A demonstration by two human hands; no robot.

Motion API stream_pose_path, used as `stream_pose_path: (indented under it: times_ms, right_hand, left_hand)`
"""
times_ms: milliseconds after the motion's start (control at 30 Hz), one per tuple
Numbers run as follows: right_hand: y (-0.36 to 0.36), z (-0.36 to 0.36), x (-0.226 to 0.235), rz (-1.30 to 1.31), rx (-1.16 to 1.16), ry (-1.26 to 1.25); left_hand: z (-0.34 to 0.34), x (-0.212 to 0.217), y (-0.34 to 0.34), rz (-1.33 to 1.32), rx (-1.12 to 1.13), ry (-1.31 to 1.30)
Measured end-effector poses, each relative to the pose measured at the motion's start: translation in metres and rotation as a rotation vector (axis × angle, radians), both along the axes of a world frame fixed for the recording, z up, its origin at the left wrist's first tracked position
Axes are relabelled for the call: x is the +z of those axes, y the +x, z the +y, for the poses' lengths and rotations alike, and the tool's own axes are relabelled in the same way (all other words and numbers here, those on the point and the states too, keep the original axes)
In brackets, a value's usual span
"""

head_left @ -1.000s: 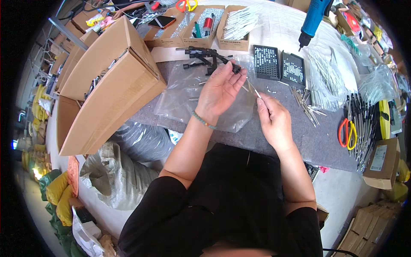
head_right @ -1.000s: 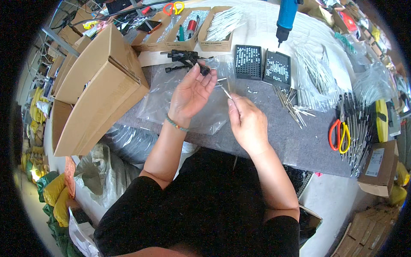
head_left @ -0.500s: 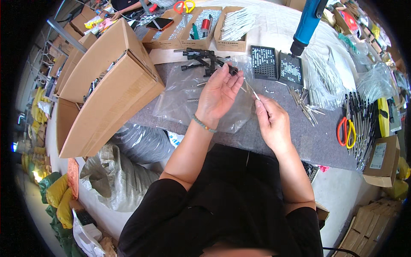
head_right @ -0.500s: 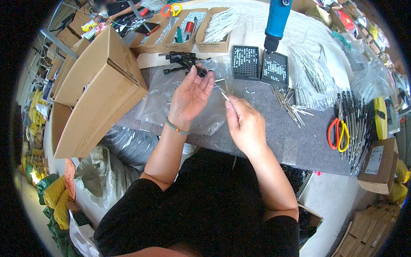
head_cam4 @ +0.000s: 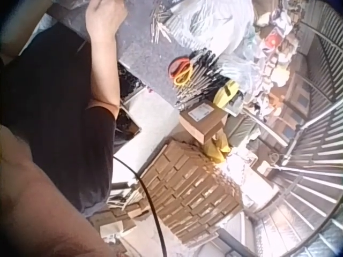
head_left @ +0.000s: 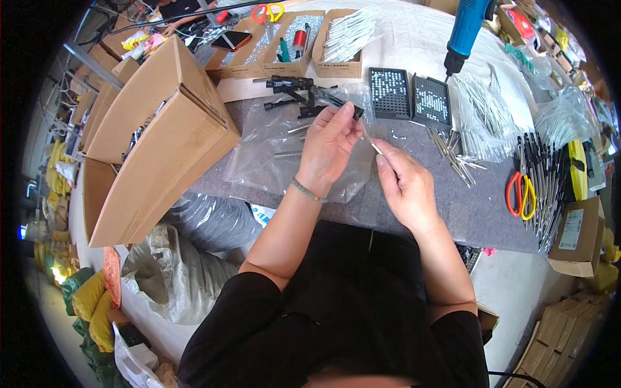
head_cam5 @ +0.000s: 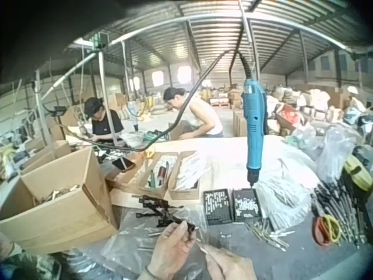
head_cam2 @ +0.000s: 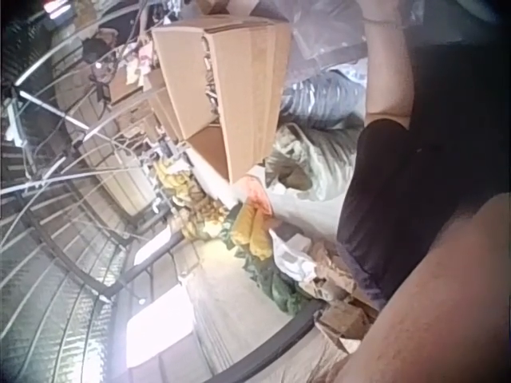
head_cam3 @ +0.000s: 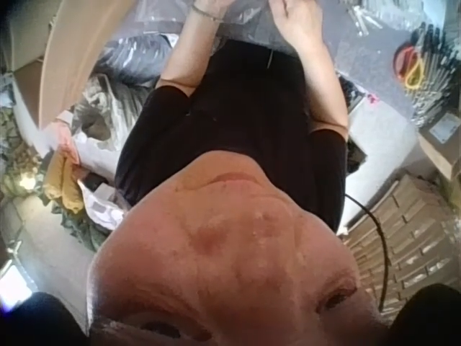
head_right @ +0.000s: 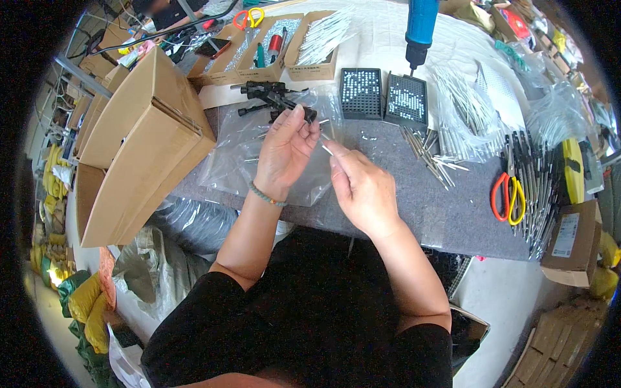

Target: The person is assembling small metal tubes and pins using an electric screwdriver at a workstation.

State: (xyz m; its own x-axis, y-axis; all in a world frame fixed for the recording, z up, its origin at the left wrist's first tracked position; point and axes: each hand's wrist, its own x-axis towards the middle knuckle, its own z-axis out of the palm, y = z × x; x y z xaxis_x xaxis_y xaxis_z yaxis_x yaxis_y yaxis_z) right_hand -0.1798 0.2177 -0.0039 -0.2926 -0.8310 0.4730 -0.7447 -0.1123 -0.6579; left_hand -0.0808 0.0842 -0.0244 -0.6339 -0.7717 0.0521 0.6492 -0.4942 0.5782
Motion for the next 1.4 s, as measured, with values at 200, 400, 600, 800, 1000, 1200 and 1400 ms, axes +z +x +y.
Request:
stream_pose_path:
  times_ms: [200,400,600,800,1000,1200,1400]
  right_hand:
    - [-0.016,0.002,-0.009,-0.1,-0.045,0.096]
    - [-0.03,0.004,-0.016,-0.2,-0.001,0.118]
    - [-0.044,0.008,-0.013,-0.654,0.205,0.265]
    - [-0.046,0.007,-0.002,-0.725,0.179,0.221]
    - [-0.046,-0.003,-0.008,-0.572,0.038,0.099]
    - [-0.05,-0.007,-0.007,-0.724,0.065,0.082]
    - [-0.048,-0.008,-0.009,-0.705,0.067,0.081]
  left_hand:
    - [0.0,0.004,-0.001,0.022,-0.108,-0.021]
    - [0.0,-0.001,-0.001,-0.011,-0.185,-0.108]
    - [0.002,-0.005,-0.003,-0.066,-0.272,-0.107]
    - [0.001,-0.009,-0.009,0.039,-0.317,-0.032]
    - [0.003,-0.006,-0.016,0.029,-0.32,-0.046]
    - [0.006,-0.008,-0.02,0.014,-0.305,-0.072]
    - [0.006,-0.013,-0.025,-0.004,-0.315,-0.106]
